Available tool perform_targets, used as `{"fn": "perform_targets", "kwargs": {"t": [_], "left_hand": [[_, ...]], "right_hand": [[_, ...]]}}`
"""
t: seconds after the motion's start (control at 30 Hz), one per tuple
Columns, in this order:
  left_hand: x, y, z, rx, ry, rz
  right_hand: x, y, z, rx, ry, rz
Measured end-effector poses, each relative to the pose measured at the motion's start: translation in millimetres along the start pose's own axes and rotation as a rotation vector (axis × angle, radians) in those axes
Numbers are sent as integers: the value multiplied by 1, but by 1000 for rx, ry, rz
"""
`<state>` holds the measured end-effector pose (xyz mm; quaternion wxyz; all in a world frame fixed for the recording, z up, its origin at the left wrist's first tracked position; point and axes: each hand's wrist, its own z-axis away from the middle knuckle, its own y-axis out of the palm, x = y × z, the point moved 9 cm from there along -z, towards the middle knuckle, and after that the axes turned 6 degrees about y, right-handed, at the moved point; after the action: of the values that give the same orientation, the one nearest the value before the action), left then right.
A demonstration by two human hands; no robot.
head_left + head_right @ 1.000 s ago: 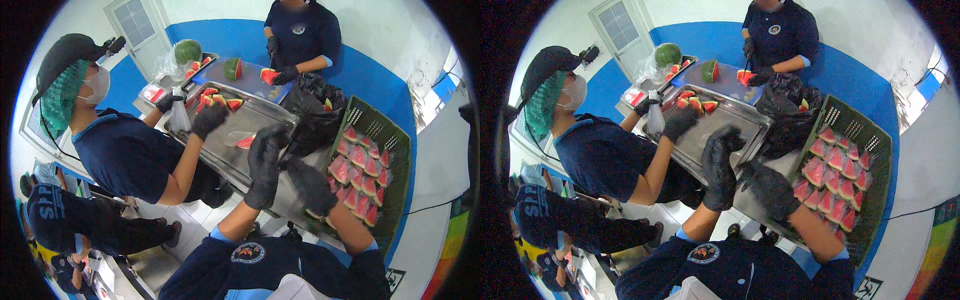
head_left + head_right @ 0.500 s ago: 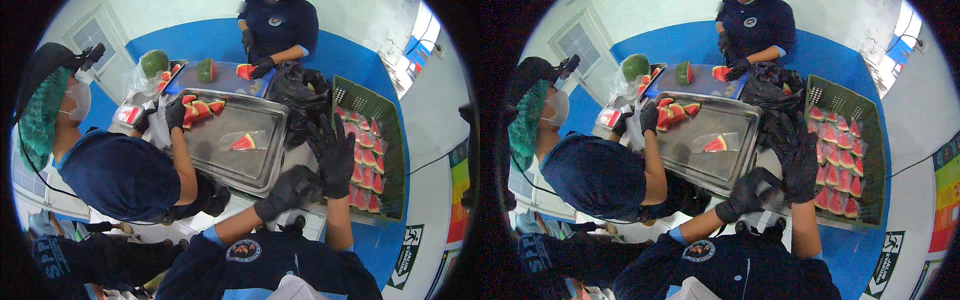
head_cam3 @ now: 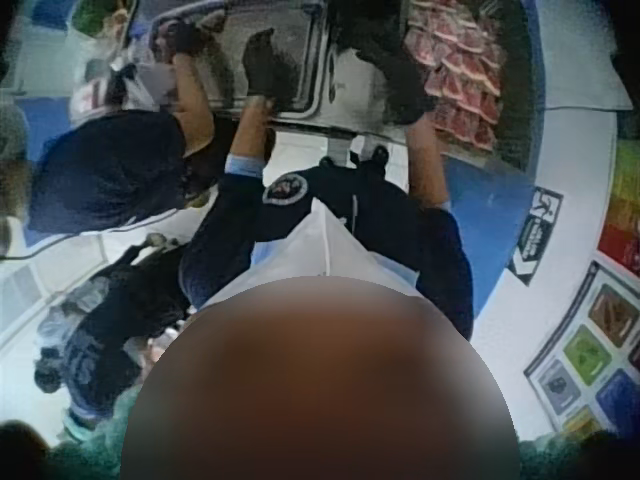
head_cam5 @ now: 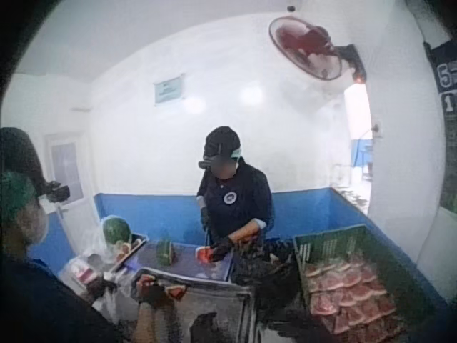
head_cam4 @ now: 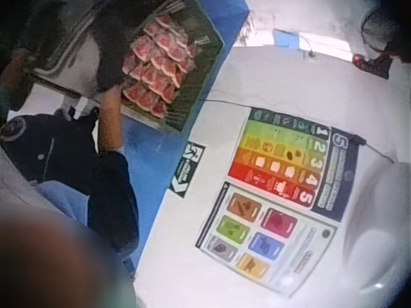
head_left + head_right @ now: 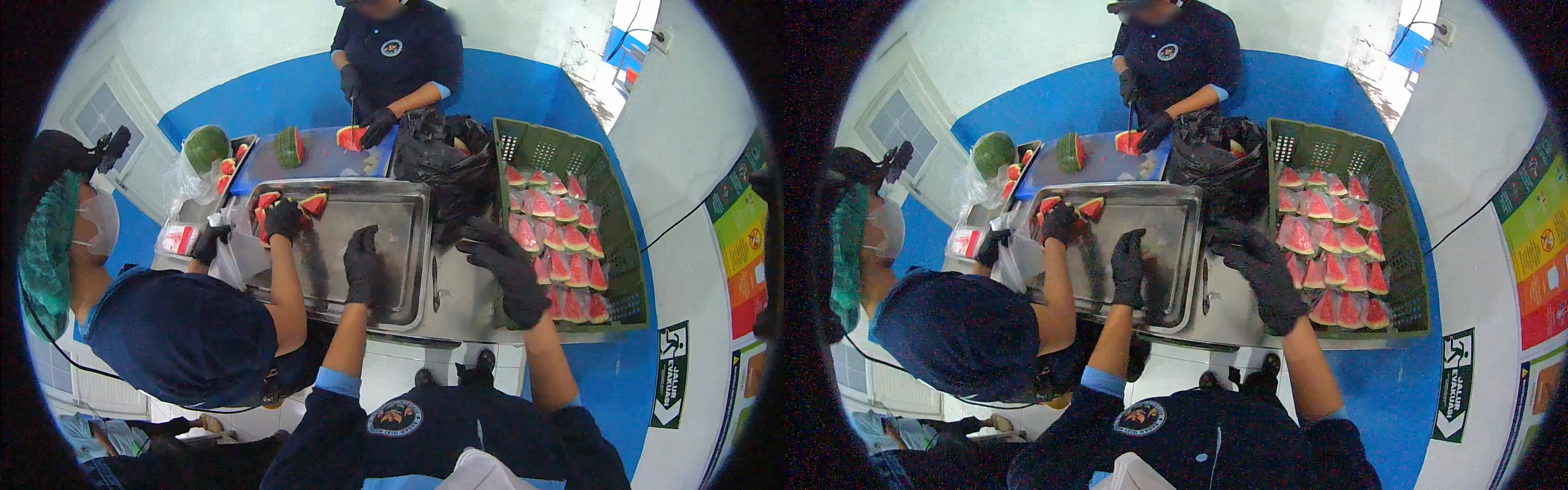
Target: The person repeatedly picks watermelon slices from a metal tray, places them into clear plastic bags, and arranges the filled bags in a green crate. A coworker cuts whole watermelons in the background.
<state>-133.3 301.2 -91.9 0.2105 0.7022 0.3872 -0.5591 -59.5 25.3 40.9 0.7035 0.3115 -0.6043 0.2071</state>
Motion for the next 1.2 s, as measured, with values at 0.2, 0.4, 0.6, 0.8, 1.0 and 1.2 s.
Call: {"fn": "perform_targets", "kwargs": {"t": [0.2, 0.4, 0.6, 0.8, 1.0, 1.2], "left_hand": [[-113, -14, 6, 80, 146, 296], [-158, -20, 24, 171, 33, 285], [-202, 11, 45, 443, 155, 308], [-221, 54, 32, 595, 51, 227], [-271, 86, 31, 664, 335, 65], [-293, 147, 90, 1010, 907, -413]], "right_hand": [[-26, 48, -45, 34, -89, 450], [-13, 56, -51, -70, -108, 278], [39, 53, -31, -43, -270, 403], [30, 26, -13, 149, -149, 105], [-16, -11, -13, 95, 124, 215], [-12, -73, -17, 136, 57, -147]]}}
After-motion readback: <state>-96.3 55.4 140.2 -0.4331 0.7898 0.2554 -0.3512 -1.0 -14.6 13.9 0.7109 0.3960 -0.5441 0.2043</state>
